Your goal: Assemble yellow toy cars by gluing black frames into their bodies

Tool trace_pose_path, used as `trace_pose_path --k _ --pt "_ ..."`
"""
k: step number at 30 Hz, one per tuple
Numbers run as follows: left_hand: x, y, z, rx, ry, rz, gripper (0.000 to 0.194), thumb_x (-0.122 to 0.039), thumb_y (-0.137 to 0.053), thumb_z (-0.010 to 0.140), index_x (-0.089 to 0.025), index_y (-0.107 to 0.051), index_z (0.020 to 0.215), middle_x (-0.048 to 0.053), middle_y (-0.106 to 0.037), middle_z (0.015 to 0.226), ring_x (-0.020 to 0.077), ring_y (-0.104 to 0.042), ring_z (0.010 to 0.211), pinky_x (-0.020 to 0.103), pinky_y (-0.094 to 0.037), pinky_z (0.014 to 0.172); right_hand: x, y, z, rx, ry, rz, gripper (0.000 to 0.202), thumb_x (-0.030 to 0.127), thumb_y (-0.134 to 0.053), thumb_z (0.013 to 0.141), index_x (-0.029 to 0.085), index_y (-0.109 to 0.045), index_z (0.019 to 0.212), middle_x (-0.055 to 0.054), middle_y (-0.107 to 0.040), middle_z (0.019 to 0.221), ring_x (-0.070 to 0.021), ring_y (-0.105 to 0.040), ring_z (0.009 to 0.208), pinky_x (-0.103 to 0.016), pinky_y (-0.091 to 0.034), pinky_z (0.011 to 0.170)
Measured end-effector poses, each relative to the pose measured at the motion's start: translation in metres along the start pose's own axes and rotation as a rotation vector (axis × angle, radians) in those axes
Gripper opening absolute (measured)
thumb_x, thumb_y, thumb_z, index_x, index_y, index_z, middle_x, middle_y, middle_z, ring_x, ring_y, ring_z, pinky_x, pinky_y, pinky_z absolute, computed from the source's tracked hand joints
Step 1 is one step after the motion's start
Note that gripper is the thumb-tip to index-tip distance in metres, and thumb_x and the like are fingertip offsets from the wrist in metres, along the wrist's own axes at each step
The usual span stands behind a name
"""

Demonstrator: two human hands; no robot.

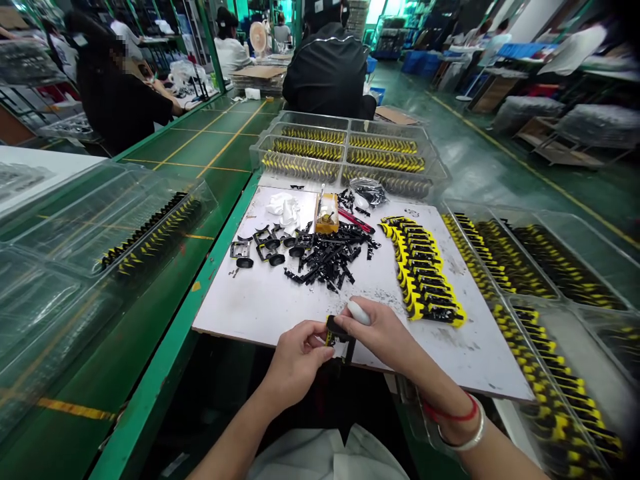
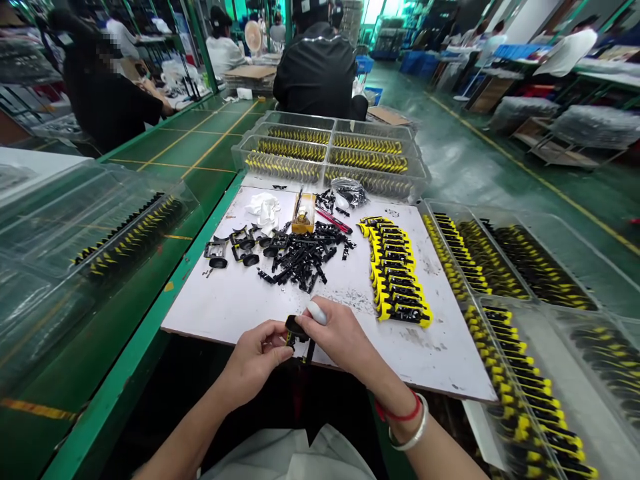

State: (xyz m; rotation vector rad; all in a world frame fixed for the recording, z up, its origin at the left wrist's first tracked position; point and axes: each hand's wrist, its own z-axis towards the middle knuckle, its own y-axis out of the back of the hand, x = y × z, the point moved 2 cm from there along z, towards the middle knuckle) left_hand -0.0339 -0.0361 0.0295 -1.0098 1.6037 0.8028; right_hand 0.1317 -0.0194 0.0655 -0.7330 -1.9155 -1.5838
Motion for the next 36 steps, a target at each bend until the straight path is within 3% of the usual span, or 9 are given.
trace_pose_path --k 4,9,12,18,21,27,31,36 --pt "0.007 -0.003 0.004 0.049 0.068 -0.137 0.024 -0.013 -0.058 0.076 -0.017 -0.059 0.1 -0.001 -0.055 0.082 0.0081 -0.047 0.066 0.021 -0.04 0.062 -0.003 -0.002 0.012 0.091 -0.031 -0.074 0.02 0.03 -0.053 0.079 0.018 -0.057 0.064 0.003 -0.057 0.057 -0.012 -0.05 0.056 -0.022 -0.031 0.051" --pt "0.016 0.0 0.005 -0.018 0.067 -0.172 0.065 -0.009 -0.063 0.069 -0.023 -0.038 0.128 0.004 -0.049 0.106 0.0111 -0.052 0.08 0.025 -0.046 0.07 -0.003 -0.008 0.024 0.091 -0.051 -0.187 0.02 0.028 -0.052 0.078 0.018 -0.054 0.062 0.002 -0.057 0.056 -0.0117 -0.047 0.054 -0.023 -0.026 0.049" --pt "0.017 -0.001 0.003 0.014 0.037 -0.125 0.077 -0.004 -0.064 0.063 -0.027 -0.035 0.131 0.005 -0.047 0.111 0.0131 -0.053 0.085 0.025 -0.048 0.068 -0.001 -0.012 0.03 0.078 -0.034 -0.198 0.021 0.027 -0.053 0.077 0.019 -0.048 0.058 0.001 -0.054 0.055 -0.0117 -0.045 0.053 -0.023 -0.024 0.05" --pt "0.016 -0.003 0.008 -0.054 -0.052 0.036 0.06 0.003 -0.055 0.061 -0.021 -0.045 0.115 0.004 -0.054 0.101 0.0131 -0.055 0.08 0.025 -0.05 0.068 0.004 -0.016 0.039 0.076 -0.003 -0.182 0.023 0.027 -0.051 0.079 0.019 -0.044 0.058 0.002 -0.052 0.055 -0.0121 -0.046 0.054 -0.024 -0.026 0.051" --pt "0.015 -0.002 0.013 -0.081 -0.053 0.067 0.054 0.002 -0.055 0.06 -0.019 -0.046 0.109 0.004 -0.056 0.099 0.0129 -0.057 0.079 0.025 -0.05 0.068 0.0 -0.013 0.038 0.039 -0.005 -0.095 0.016 0.035 -0.05 0.082 0.02 -0.051 0.077 0.002 -0.057 0.067 -0.0138 -0.053 0.063 -0.023 -0.035 0.056" --pt "0.015 0.005 0.026 -0.176 -0.02 0.026 0.053 0.0 -0.06 0.058 -0.02 -0.043 0.104 -0.001 -0.055 0.085 0.0106 -0.057 0.07 0.02 -0.048 0.058 -0.018 0.001 0.02 0.045 -0.05 0.323 0.038 0.048 -0.047 0.087 0.02 -0.048 0.113 0.003 -0.058 0.068 -0.0122 -0.052 0.051 -0.026 -0.045 0.052" --pt "0.017 0.007 0.032 -0.203 -0.038 0.034 0.053 -0.003 -0.061 0.058 -0.021 -0.042 0.104 -0.004 -0.053 0.08 0.0087 -0.056 0.061 0.018 -0.046 0.051 -0.021 0.013 0.003 -0.089 -0.057 0.31 0.041 0.048 -0.051 0.086 0.02 -0.054 0.116 0.002 -0.059 0.064 -0.012 -0.051 0.046 -0.025 -0.043 0.047" --pt "0.016 0.008 0.036 -0.209 -0.059 0.099 0.052 -0.006 -0.062 0.059 -0.022 -0.042 0.105 -0.006 -0.055 0.074 0.0091 -0.058 0.058 0.018 -0.045 0.052 -0.015 0.019 -0.009 -0.427 0.05 0.084 0.032 0.049 -0.064 0.076 0.021 -0.056 0.089 0.0 -0.062 0.068 -0.0138 -0.055 0.049 -0.026 -0.044 0.046"
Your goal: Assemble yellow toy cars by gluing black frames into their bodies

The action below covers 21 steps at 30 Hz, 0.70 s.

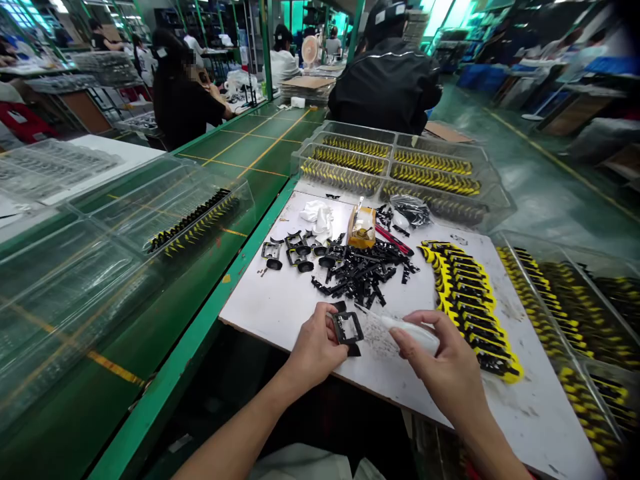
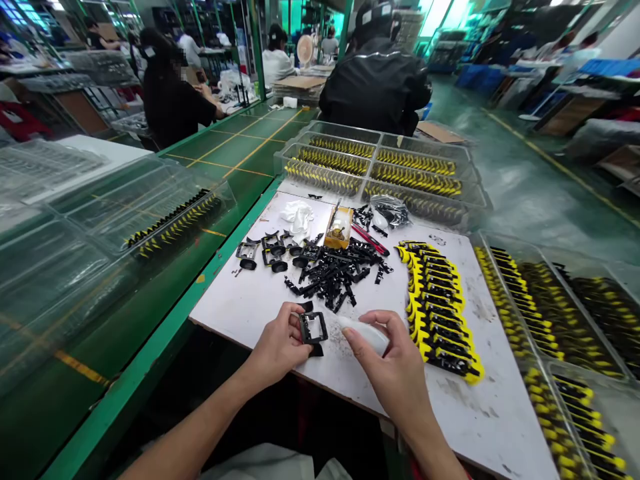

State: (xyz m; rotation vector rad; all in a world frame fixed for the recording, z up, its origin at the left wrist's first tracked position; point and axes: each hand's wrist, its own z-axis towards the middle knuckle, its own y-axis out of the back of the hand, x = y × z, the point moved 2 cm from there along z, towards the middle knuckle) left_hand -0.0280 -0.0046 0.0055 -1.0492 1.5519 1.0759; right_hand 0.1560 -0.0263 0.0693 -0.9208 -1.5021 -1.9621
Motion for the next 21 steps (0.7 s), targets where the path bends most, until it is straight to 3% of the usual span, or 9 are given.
trace_pose_path --k 5,10,21 --pt "0.0 0.001 0.0 0.041 0.016 0.012 0.053 -0.008 -0.063 0.061 -0.023 -0.04 0.106 -0.007 -0.055 0.073 0.0095 -0.057 0.058 0.018 -0.042 0.049 0.006 -0.009 -0.006 -0.148 0.244 -0.119 0.021 0.042 -0.057 0.083 0.022 -0.059 0.089 -0.004 -0.065 0.082 -0.0167 -0.061 0.067 -0.025 -0.046 0.058" --pt "-0.005 0.003 -0.001 0.081 0.037 -0.034 0.052 -0.008 -0.064 0.06 -0.022 -0.04 0.105 -0.007 -0.054 0.072 0.009 -0.055 0.058 0.018 -0.042 0.05 0.011 -0.022 -0.011 -0.084 0.275 -0.145 0.016 0.035 -0.052 0.088 0.02 -0.058 0.091 0.0 -0.064 0.073 -0.0078 -0.04 0.035 -0.024 -0.037 0.043" --pt "-0.004 0.004 0.0 0.106 0.022 -0.063 0.053 -0.008 -0.064 0.06 -0.022 -0.04 0.105 -0.007 -0.056 0.071 0.0089 -0.056 0.058 0.017 -0.042 0.05 0.012 -0.033 -0.009 -0.067 0.353 -0.178 0.013 0.032 -0.051 0.09 0.02 -0.056 0.093 -0.001 -0.066 0.077 -0.0056 -0.036 0.032 -0.024 -0.036 0.04"
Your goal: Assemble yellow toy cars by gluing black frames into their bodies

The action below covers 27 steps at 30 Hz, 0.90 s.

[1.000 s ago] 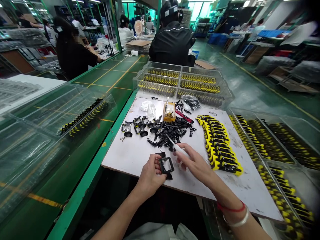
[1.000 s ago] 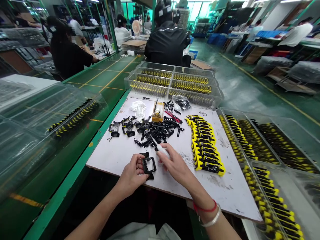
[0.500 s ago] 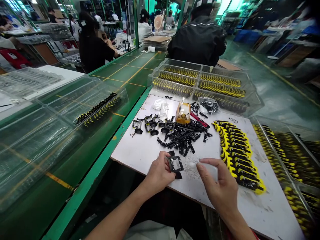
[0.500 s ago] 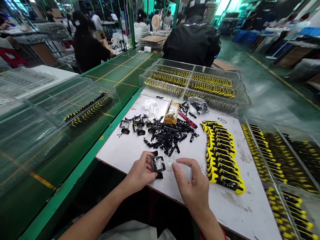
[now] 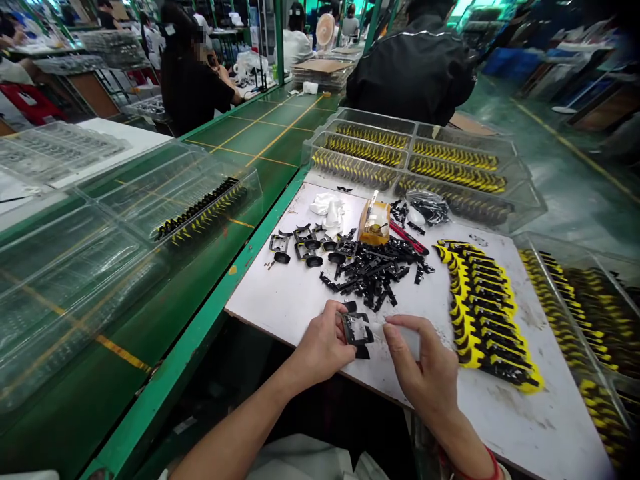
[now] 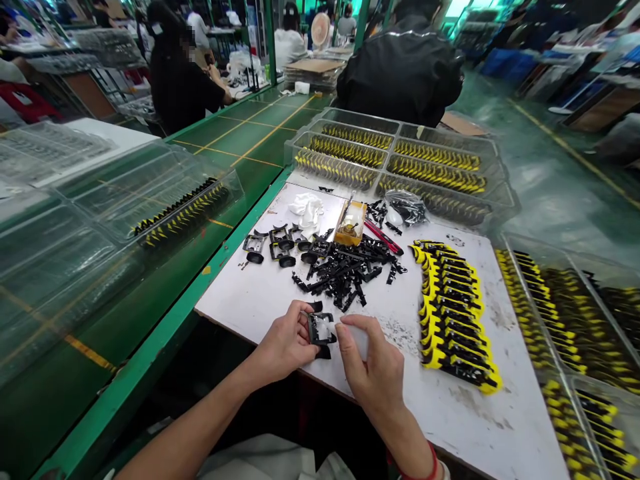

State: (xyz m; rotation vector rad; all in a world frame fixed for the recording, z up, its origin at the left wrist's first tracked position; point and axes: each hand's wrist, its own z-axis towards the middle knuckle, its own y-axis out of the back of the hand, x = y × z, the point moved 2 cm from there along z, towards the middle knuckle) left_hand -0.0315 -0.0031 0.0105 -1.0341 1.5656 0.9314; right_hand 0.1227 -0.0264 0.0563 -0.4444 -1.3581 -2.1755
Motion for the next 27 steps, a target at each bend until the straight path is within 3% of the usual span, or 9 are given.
trace_pose_path --k 20,27 --pt "0.001 0.002 0.001 -0.005 -0.002 0.055 0.054 -0.007 -0.063 0.059 -0.022 -0.04 0.106 -0.007 -0.055 0.071 0.0094 -0.055 0.058 0.018 -0.042 0.052 -0.003 0.0 -0.001 -0.008 0.015 -0.035 0.016 0.034 -0.05 0.09 0.02 -0.057 0.093 -0.003 -0.068 0.08 -0.008 -0.046 0.035 -0.024 -0.041 0.044" --pt "0.005 0.002 0.002 -0.001 -0.03 0.067 0.054 -0.009 -0.063 0.061 -0.023 -0.04 0.107 -0.007 -0.054 0.072 0.0095 -0.053 0.058 0.019 -0.04 0.052 -0.005 0.013 -0.004 -0.028 -0.011 -0.024 0.014 0.033 -0.051 0.089 0.021 -0.058 0.091 -0.003 -0.066 0.079 -0.0142 -0.059 0.056 -0.025 -0.043 0.051"
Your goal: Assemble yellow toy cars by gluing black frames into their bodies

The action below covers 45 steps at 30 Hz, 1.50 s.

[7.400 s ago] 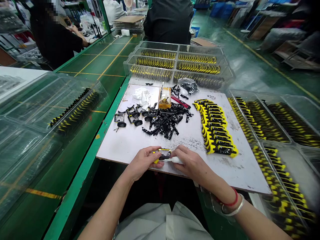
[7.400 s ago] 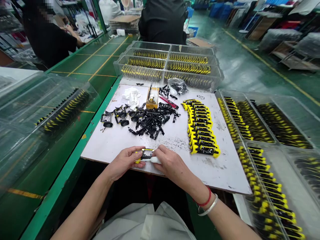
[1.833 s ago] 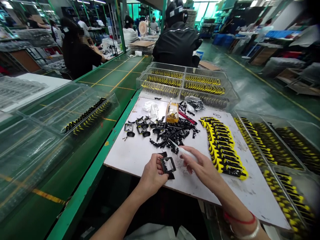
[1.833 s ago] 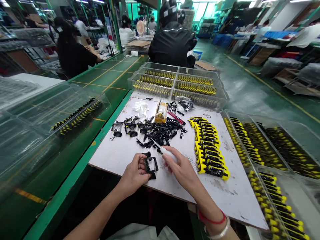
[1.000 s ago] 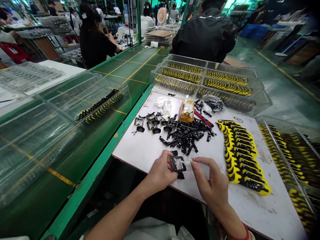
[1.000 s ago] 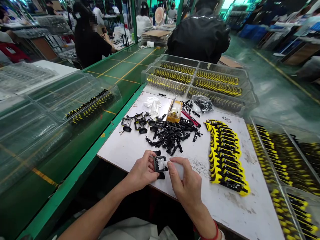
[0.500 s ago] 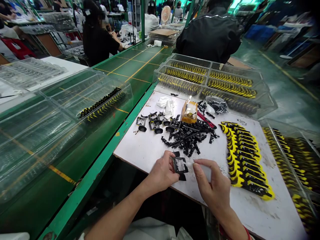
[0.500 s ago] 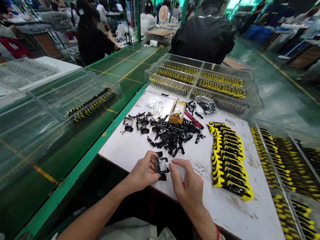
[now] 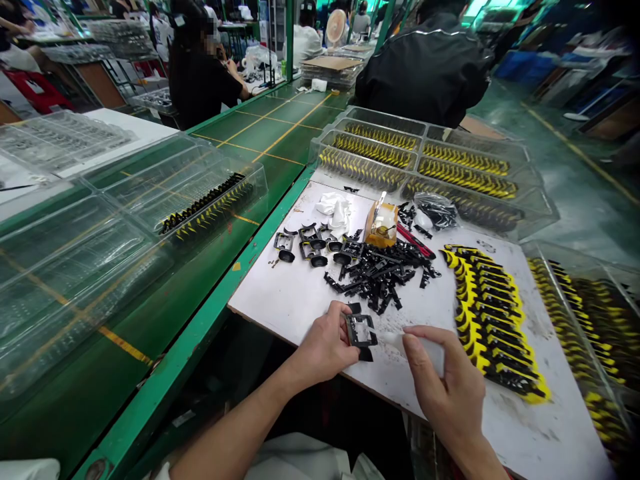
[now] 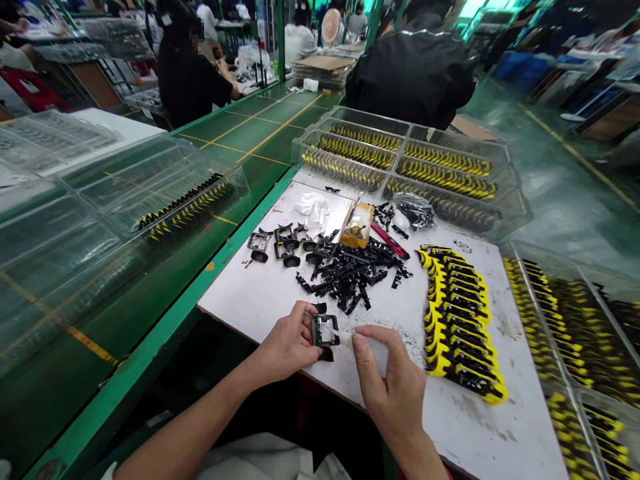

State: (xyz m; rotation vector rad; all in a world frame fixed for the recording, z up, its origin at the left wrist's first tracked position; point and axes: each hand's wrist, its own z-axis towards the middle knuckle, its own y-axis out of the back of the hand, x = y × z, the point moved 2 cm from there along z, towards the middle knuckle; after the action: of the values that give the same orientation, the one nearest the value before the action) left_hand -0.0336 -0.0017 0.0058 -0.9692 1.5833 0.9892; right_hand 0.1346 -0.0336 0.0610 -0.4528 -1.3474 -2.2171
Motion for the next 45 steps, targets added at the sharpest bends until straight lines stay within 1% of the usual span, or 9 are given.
trace_pose_path --k 2,9,13,18,28,35,41,45 --pt "0.001 0.0 0.0 0.004 -0.014 0.0 0.054 -0.008 -0.062 0.061 -0.023 -0.039 0.108 -0.007 -0.054 0.072 0.0094 -0.053 0.058 0.019 -0.039 0.052 -0.001 0.003 -0.003 0.013 0.001 0.004 0.014 0.033 -0.051 0.089 0.021 -0.057 0.091 -0.003 -0.065 0.079 -0.0161 -0.061 0.062 -0.025 -0.044 0.055" --pt "-0.001 -0.001 -0.002 0.008 -0.032 -0.008 0.055 -0.008 -0.06 0.062 -0.022 -0.038 0.11 -0.008 -0.052 0.07 0.0088 -0.051 0.057 0.018 -0.04 0.052 -0.003 0.008 -0.017 0.049 -0.002 -0.004 0.013 0.033 -0.05 0.09 0.022 -0.057 0.093 -0.003 -0.066 0.081 -0.0171 -0.063 0.07 -0.025 -0.046 0.061" --pt "-0.001 0.0 -0.003 0.017 -0.03 -0.008 0.054 -0.006 -0.059 0.063 -0.022 -0.038 0.11 -0.008 -0.051 0.07 0.008 -0.051 0.056 0.018 -0.038 0.051 0.001 0.01 -0.02 0.07 -0.003 -0.005 0.013 0.032 -0.05 0.09 0.022 -0.056 0.092 -0.002 -0.066 0.079 -0.0158 -0.063 0.066 -0.024 -0.045 0.06" --pt "-0.001 0.0 -0.003 0.025 -0.025 0.021 0.054 -0.006 -0.057 0.063 -0.022 -0.038 0.111 -0.007 -0.053 0.071 0.0087 -0.053 0.058 0.018 -0.039 0.051 0.003 0.009 -0.022 0.065 0.014 -0.004 0.013 0.033 -0.05 0.09 0.021 -0.057 0.091 -0.002 -0.066 0.079 -0.0153 -0.063 0.065 -0.023 -0.045 0.057" --pt "0.001 0.001 -0.004 0.028 -0.028 0.028 0.054 -0.008 -0.06 0.065 -0.023 -0.038 0.112 -0.006 -0.055 0.075 0.0096 -0.056 0.061 0.019 -0.042 0.054 0.001 0.006 -0.024 0.091 -0.022 -0.013 0.014 0.034 -0.05 0.09 0.021 -0.057 0.091 -0.001 -0.065 0.078 -0.0137 -0.06 0.057 -0.023 -0.042 0.051" --pt "-0.001 0.0 -0.003 0.038 -0.021 -0.021 0.054 -0.008 -0.06 0.064 -0.022 -0.038 0.111 -0.006 -0.055 0.075 0.0097 -0.057 0.062 0.019 -0.044 0.054 0.002 0.006 -0.025 0.085 0.028 -0.006 0.013 0.032 -0.05 0.091 0.021 -0.056 0.093 -0.003 -0.066 0.08 -0.0145 -0.063 0.063 -0.022 -0.045 0.055" --pt "-0.001 0.001 -0.003 0.041 -0.032 -0.013 0.053 -0.008 -0.058 0.064 -0.022 -0.037 0.111 -0.006 -0.054 0.073 0.01 -0.057 0.06 0.018 -0.043 0.053 0.006 0.006 -0.025 0.088 0.075 -0.015 0.013 0.032 -0.049 0.091 0.02 -0.055 0.092 -0.002 -0.066 0.078 -0.0126 -0.063 0.058 -0.021 -0.044 0.053" --pt "-0.001 0.001 -0.003 0.034 -0.024 0.002 0.054 -0.009 -0.06 0.064 -0.022 -0.038 0.111 -0.006 -0.055 0.073 0.01 -0.057 0.062 0.018 -0.043 0.054 0.004 0.009 -0.025 0.064 0.049 -0.034 0.015 0.033 -0.049 0.092 0.02 -0.056 0.091 -0.002 -0.066 0.078 -0.0135 -0.064 0.062 -0.021 -0.044 0.055"
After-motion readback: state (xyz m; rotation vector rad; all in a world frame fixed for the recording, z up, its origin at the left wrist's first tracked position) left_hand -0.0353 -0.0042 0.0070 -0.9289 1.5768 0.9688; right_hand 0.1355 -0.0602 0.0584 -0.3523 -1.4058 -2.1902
